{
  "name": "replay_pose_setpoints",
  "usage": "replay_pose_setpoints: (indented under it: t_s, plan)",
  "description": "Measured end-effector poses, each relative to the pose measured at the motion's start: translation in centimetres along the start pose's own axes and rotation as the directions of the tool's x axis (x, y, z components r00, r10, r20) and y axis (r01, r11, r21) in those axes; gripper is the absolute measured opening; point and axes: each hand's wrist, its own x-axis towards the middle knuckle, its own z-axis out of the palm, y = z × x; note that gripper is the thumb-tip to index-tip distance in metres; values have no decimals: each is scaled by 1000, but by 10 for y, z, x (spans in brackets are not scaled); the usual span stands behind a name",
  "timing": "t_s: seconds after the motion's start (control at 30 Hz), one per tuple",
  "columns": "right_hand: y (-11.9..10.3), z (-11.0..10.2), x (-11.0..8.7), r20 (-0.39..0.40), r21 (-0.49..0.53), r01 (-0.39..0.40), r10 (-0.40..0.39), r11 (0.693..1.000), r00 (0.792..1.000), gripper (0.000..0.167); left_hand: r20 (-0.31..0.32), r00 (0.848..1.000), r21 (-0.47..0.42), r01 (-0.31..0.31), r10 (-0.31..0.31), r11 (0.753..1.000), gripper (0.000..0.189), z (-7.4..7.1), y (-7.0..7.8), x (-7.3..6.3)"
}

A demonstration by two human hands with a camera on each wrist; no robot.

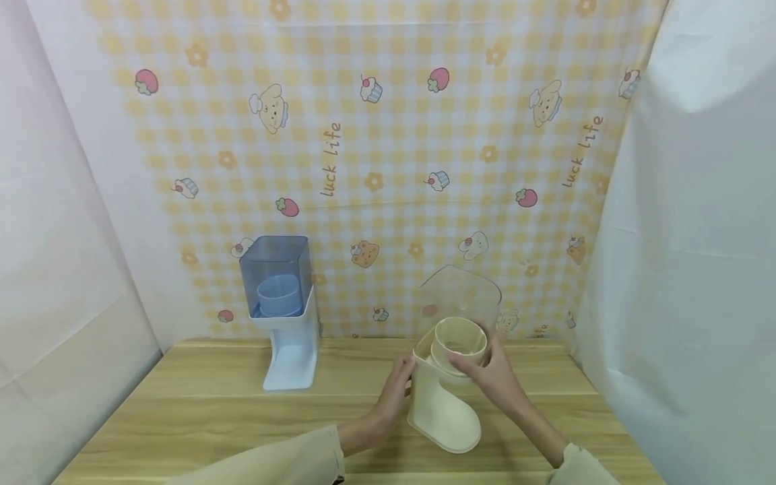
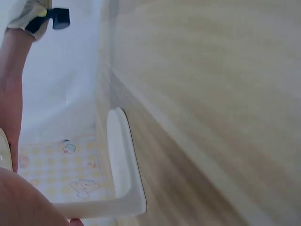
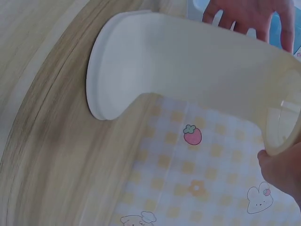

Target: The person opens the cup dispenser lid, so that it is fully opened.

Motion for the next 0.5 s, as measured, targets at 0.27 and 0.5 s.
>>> replay_pose_setpoints:
  t_s: [0.27,0.5]
  plan:
    - [0,3,-1,189,133,105,-129,986,973,71,-60,998,52,25,-22,998,46,-9,3,-35]
    - [-4,23,0,307,269,161,-242,950,920,76,76,989,202,-143,130,969,57,-51,-2,-58]
